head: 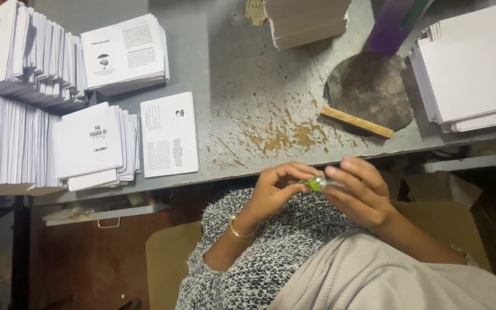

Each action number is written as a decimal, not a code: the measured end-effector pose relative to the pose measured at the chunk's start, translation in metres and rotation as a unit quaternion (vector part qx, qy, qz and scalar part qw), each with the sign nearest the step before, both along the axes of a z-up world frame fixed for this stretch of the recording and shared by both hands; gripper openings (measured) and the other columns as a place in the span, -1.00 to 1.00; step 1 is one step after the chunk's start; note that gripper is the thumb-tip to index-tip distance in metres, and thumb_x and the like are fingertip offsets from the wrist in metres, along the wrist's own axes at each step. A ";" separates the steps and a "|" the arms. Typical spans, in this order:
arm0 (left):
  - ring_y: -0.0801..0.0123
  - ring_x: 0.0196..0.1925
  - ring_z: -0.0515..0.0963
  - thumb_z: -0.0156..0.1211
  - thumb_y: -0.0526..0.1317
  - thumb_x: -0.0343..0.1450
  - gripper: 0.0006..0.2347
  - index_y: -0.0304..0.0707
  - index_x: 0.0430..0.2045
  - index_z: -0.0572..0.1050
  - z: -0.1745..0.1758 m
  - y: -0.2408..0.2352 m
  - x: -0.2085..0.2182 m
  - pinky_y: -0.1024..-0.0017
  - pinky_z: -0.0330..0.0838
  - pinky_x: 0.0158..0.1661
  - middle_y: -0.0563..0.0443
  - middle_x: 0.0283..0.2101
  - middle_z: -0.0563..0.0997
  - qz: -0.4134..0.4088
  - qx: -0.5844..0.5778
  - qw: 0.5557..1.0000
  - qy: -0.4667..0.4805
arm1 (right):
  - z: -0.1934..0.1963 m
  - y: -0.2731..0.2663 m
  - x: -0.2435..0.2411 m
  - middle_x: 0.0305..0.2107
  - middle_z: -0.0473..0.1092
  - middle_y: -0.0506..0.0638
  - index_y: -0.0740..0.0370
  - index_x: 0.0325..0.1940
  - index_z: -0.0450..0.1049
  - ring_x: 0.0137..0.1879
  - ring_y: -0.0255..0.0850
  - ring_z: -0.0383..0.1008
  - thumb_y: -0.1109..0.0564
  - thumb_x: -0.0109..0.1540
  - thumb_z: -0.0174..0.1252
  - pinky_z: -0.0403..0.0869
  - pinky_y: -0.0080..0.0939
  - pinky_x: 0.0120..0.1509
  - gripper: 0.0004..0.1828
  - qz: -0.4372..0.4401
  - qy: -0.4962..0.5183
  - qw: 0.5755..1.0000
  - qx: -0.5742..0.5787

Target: Folding printed paper sheets into booklets and using a wooden block to crease the folds.

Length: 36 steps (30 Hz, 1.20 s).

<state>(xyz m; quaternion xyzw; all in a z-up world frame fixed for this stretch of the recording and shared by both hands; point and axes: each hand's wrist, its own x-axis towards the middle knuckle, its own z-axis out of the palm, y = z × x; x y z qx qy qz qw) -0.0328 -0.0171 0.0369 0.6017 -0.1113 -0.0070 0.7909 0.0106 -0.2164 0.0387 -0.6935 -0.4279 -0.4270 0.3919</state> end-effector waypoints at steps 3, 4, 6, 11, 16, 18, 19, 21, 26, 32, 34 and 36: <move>0.20 -0.09 0.70 0.33 -0.47 0.33 -0.86 -0.43 -0.28 0.58 0.004 -0.003 0.003 0.43 0.64 -0.13 -0.20 -0.10 0.69 0.038 0.023 0.999 -0.003 | 0.011 0.002 0.001 -0.08 0.60 0.18 0.11 -0.35 0.67 0.08 0.09 0.55 0.20 0.13 0.45 0.60 0.03 0.16 -0.93 -0.038 0.049 0.998 -0.006; 0.20 -0.09 0.70 0.33 -0.47 0.33 -0.86 -0.43 -0.28 0.58 0.007 -0.004 0.004 0.43 0.64 -0.13 -0.20 -0.10 0.69 0.039 0.022 0.999 -0.004 | 0.016 0.004 0.002 -0.08 0.60 0.18 0.11 -0.35 0.67 0.08 0.09 0.55 0.20 0.13 0.45 0.60 0.03 0.16 -0.93 -0.037 0.047 0.998 -0.006; 0.16 -0.13 0.72 0.38 -0.46 0.30 -0.85 -0.44 -0.30 0.61 0.014 -0.005 0.006 0.38 0.66 -0.15 -0.17 -0.17 0.70 0.094 0.063 0.993 -0.044 | 0.027 0.009 0.004 -0.02 0.57 0.24 0.11 -0.29 0.68 0.08 0.17 0.55 0.20 0.12 0.44 0.59 0.06 0.15 -0.90 -0.046 0.069 0.997 0.000; 0.19 -0.18 0.73 0.46 -0.40 0.25 -0.84 -0.32 -0.34 0.65 0.005 0.000 0.010 0.37 0.65 -0.16 -0.07 -0.22 0.73 0.160 0.171 0.967 -0.100 | 0.032 0.016 0.005 0.07 0.53 0.28 0.14 -0.23 0.67 0.15 0.22 0.52 0.09 0.07 0.48 0.55 0.10 0.20 -0.78 -0.047 0.082 0.995 -0.023; 0.20 -0.17 0.74 0.46 -0.39 0.26 -0.84 -0.24 -0.34 0.66 0.026 0.000 0.014 0.32 0.64 -0.13 0.00 -0.19 0.74 0.196 0.254 0.935 -0.153 | 0.029 0.024 0.007 0.05 0.53 0.33 0.27 -0.22 0.65 0.11 0.28 0.55 0.21 0.11 0.44 0.55 0.15 0.15 -0.81 -0.051 0.084 0.995 -0.036; 0.12 -0.17 0.73 0.43 -0.44 0.26 -0.85 -0.26 -0.36 0.66 0.027 -0.001 0.016 0.27 0.65 -0.14 -0.04 -0.21 0.74 0.216 0.282 0.918 -0.179 | 0.029 0.028 0.005 0.04 0.53 0.31 0.30 -0.25 0.65 0.12 0.27 0.55 0.28 0.09 0.44 0.56 0.13 0.14 -0.84 -0.028 0.152 0.988 -0.018; 0.12 -0.17 0.73 0.43 -0.44 0.26 -0.85 -0.26 -0.36 0.66 0.028 0.000 0.016 0.27 0.65 -0.14 -0.04 -0.21 0.74 0.213 0.279 0.918 -0.182 | 0.031 0.028 0.005 0.04 0.53 0.31 0.30 -0.25 0.65 0.12 0.27 0.55 0.28 0.09 0.44 0.56 0.13 0.14 -0.84 -0.033 0.149 0.988 -0.019; 0.11 -0.17 0.73 0.43 -0.44 0.26 -0.85 -0.24 -0.36 0.68 0.031 0.000 0.018 0.25 0.65 -0.12 -0.03 -0.21 0.74 0.213 0.313 0.907 -0.186 | 0.036 0.028 0.008 0.09 0.52 0.29 0.31 -0.30 0.64 0.15 0.28 0.54 0.30 0.06 0.45 0.56 0.15 0.11 -0.84 0.007 0.254 0.967 0.006; 0.10 -0.15 0.73 0.43 -0.46 0.24 -0.82 -0.25 -0.35 0.68 0.035 0.004 0.019 0.23 0.64 -0.11 -0.03 -0.21 0.74 0.190 0.335 0.904 -0.187 | 0.028 0.022 0.015 0.17 0.48 0.22 0.25 -0.30 0.63 0.17 0.23 0.53 0.23 0.04 0.46 0.52 0.21 0.15 -0.82 0.038 0.336 0.941 0.014; 0.10 -0.15 0.72 0.39 -0.46 0.26 -0.85 -0.25 -0.37 0.67 0.030 0.011 0.019 0.22 0.64 -0.12 0.00 -0.22 0.74 0.147 0.368 0.895 -0.206 | 0.031 0.013 0.017 0.17 0.50 0.12 0.20 -0.43 0.63 0.11 0.18 0.58 0.25 -0.03 0.49 0.59 0.11 0.03 -0.84 0.092 0.483 0.871 0.022; 0.11 -0.14 0.72 0.37 -0.45 0.28 -0.87 -0.24 -0.38 0.67 0.030 0.015 0.021 0.22 0.64 -0.12 0.02 -0.21 0.74 0.138 0.385 0.883 -0.229 | 0.028 0.010 0.020 0.16 0.51 0.15 0.22 -0.46 0.62 0.09 0.22 0.59 0.29 -0.05 0.48 0.61 0.10 -0.02 -0.84 0.118 0.511 0.851 0.025; 0.08 0.00 0.66 0.33 -0.45 0.34 -0.79 -0.35 -0.18 0.54 0.028 0.021 0.020 0.24 0.59 0.06 -0.17 -0.04 0.64 0.098 0.405 0.862 -0.287 | 0.019 0.008 0.021 0.31 0.33 0.16 0.21 -0.43 0.62 0.32 0.01 0.48 0.26 0.11 0.39 0.43 0.04 0.42 -0.94 0.136 0.487 0.863 -0.008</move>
